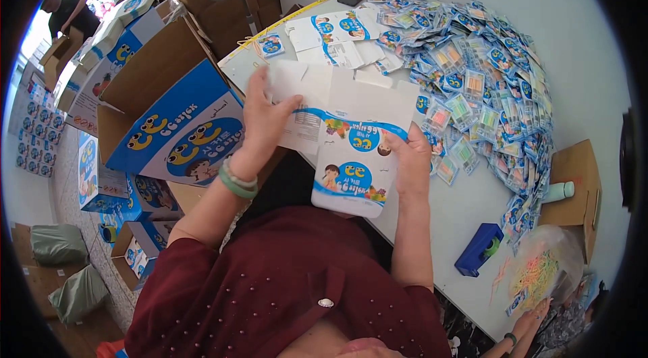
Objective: Folding boxes and packaging small blue and white packets into them in a factory setting.
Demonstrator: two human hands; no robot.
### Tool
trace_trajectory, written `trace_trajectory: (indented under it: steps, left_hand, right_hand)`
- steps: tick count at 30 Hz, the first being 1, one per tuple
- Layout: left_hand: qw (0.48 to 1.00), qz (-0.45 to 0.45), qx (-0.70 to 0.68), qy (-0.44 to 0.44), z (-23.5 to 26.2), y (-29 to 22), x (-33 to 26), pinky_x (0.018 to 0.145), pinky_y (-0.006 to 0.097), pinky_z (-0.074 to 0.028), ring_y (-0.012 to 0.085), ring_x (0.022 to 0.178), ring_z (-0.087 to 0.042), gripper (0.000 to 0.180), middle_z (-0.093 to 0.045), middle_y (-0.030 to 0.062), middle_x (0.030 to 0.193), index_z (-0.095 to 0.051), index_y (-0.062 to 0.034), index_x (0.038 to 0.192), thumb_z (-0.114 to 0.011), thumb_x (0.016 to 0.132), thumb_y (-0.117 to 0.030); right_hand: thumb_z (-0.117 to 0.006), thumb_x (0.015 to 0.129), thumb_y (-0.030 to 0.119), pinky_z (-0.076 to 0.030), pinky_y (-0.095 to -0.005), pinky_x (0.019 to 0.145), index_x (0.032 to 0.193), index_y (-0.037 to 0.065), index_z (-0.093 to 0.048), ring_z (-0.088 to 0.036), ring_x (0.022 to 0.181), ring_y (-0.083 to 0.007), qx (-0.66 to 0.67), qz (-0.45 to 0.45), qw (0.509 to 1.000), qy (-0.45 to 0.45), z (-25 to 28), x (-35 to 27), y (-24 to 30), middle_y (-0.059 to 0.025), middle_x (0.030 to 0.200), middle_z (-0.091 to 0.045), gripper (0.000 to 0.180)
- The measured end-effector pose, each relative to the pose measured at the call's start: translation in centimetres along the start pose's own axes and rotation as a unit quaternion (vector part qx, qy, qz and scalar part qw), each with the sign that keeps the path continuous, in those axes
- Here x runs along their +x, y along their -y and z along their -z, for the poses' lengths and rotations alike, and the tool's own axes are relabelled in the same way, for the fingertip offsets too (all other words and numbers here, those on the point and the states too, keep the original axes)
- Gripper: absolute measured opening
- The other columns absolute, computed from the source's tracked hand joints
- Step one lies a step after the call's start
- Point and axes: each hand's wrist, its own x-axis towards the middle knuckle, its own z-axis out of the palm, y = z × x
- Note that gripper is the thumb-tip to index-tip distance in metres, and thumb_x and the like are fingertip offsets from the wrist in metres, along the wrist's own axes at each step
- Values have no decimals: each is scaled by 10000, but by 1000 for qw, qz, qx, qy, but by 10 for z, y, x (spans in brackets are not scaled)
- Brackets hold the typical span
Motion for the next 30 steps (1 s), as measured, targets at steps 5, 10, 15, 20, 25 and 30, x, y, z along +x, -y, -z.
trace_trajectory:
  steps: [5,10,15,20,25,30]
  left_hand:
    - [937,-259,227,56,-16,-9,-16,1060,600,-211,392,1335,-327,336,-422,236,1350,-640,-23,862,-737,760,-328]
    - [976,-58,31,207,-52,21,0,1041,479,-323,454,1275,-355,471,-358,301,1399,-645,-13,822,-778,677,-441]
    - [954,-142,-53,260,-51,11,-13,1108,580,-106,448,1420,-96,384,-256,267,1493,-541,-20,706,-797,671,-304]
    - [951,-115,9,288,-43,-1,-12,1102,607,-35,439,1436,-23,340,-219,253,1517,-522,-23,612,-776,710,-225]
    - [944,-120,-80,295,-34,-1,-15,1118,590,-35,431,1438,11,219,-130,237,1545,-578,-18,695,-738,738,-162]
    - [921,-127,-232,286,-37,-2,-14,1129,458,-199,385,1445,-90,211,-110,244,1547,-495,-16,684,-686,767,-52]
  right_hand:
    - [-553,845,-35,-472,-233,762,1277,-36,-521,-582,858,-79,-55,110,991,-58,-29,-23,-6,-53,1044,-637,433]
    - [-570,849,-9,-460,-219,633,1252,-36,-535,-557,728,-84,-93,119,984,-95,-25,-34,-17,-47,950,-620,406]
    - [-587,813,-17,-478,-291,814,1235,-65,-514,-595,931,-159,-45,124,986,-106,-22,-41,-4,-109,1086,-616,431]
    - [-581,791,-33,-427,-312,936,1264,-53,-496,-560,1063,-181,-27,73,997,-23,-2,-41,-7,-119,1161,-599,480]
    - [-606,765,-24,-434,-310,918,1195,-64,-550,-574,1032,-187,-289,24,957,-5,25,-27,6,-110,1099,-623,436]
    - [-693,782,80,-418,-285,895,1139,-76,-584,-562,973,-153,-44,57,994,85,4,-40,19,-128,1066,-632,405]
